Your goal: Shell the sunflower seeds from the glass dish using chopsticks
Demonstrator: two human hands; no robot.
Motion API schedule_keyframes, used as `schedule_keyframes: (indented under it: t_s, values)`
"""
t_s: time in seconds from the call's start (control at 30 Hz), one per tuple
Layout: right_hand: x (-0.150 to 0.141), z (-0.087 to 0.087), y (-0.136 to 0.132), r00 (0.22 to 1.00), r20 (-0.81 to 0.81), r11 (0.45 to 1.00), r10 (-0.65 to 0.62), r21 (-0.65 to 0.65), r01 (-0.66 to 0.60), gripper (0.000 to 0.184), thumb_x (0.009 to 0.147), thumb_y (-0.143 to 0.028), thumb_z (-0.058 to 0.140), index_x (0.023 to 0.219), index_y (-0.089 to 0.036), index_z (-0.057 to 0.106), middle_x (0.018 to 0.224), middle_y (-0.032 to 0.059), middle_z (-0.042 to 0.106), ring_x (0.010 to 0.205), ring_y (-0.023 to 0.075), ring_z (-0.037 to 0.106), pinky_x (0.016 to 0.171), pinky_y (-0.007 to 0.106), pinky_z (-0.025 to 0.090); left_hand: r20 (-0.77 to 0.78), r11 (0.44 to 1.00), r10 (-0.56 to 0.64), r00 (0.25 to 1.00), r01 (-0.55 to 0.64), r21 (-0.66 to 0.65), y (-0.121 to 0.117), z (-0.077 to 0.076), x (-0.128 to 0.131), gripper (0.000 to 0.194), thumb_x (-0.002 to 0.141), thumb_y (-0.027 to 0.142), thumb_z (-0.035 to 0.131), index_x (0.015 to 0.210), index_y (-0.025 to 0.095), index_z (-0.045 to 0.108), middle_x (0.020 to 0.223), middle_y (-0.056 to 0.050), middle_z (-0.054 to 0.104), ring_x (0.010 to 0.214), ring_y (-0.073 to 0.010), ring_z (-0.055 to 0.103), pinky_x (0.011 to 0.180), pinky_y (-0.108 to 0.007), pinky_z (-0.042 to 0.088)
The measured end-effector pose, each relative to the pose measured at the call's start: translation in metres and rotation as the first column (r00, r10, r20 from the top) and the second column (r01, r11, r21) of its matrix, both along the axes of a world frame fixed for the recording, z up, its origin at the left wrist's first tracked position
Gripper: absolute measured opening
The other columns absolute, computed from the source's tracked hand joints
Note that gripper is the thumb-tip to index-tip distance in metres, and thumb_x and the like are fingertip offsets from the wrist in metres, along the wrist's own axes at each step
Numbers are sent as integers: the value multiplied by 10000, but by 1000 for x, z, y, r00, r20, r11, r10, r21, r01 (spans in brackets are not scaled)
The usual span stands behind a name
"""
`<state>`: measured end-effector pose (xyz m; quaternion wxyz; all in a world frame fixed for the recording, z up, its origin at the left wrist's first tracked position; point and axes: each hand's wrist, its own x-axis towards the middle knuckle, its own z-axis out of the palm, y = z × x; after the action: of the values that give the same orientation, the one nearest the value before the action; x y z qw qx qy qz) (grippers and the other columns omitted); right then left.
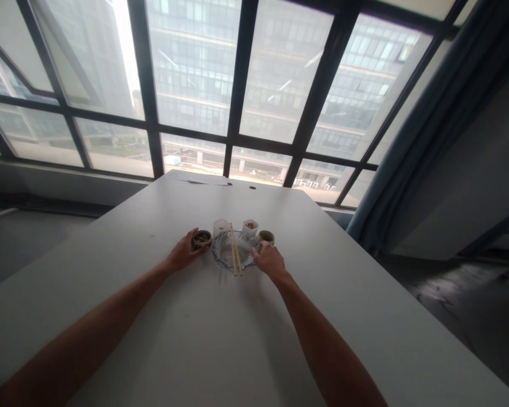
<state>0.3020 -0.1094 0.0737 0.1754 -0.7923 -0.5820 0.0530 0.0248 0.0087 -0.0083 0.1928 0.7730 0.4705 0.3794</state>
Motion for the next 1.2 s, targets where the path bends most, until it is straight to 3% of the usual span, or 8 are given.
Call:
schedule_keyframes:
  t_s: [0.2,0.43,0.63,0.83,1.0,1.2]
  values:
    - [1,-4,-3,997,-69,1000,21,-10,-22,415,879,-208,582,1259,-56,651,913,153,772,741,220,753,696,273,545,16,1000,-30,999,30,-9,1,2,-3,834,759,536,734,1426,134,435,1361,-192,614,1257,-321,598,1061,-449,481]
    - [35,-2,-44,994,-97,998,56,6,-56,423,866,-202,544,1244,-69,679,646,37,728,581,181,702,656,256,533,35,1000,-19,999,19,-16,-4,7,-5,809,752,540,732,1403,142,462,1312,-179,644,1200,-314,632,1024,-436,509]
    - [93,-9,-81,996,-89,1000,6,13,-5,425,854,-196,575,1244,-81,697,632,9,715,573,156,680,656,233,510,30,1000,-14,999,15,-7,-5,10,-8,788,737,556,734,1380,170,491,1280,-155,676,1172,-310,655,998,-428,524]
    - [170,-17,-108,990,-63,990,-130,47,133,415,856,-237,578,1219,-90,716,678,17,728,619,171,695,684,249,514,-14,1000,28,1000,-27,11,-6,12,-9,778,739,587,715,1368,177,510,1208,-145,715,1090,-306,692,920,-414,558]
    - [229,-17,-114,968,-37,967,-249,54,251,393,847,-243,596,1190,-105,731,670,17,728,630,178,709,724,260,521,-38,999,43,998,-43,15,-10,16,-10,788,733,611,694,1359,166,516,1212,-151,714,1085,-318,697,930,-421,561]
    - [271,-10,-115,936,2,935,-352,35,352,400,862,-222,589,1217,-88,714,618,38,718,685,205,737,736,273,531,-30,999,32,999,-31,19,-9,16,-11,837,722,661,662,1362,145,502,1226,-171,703,1111,-329,687,961,-436,552]
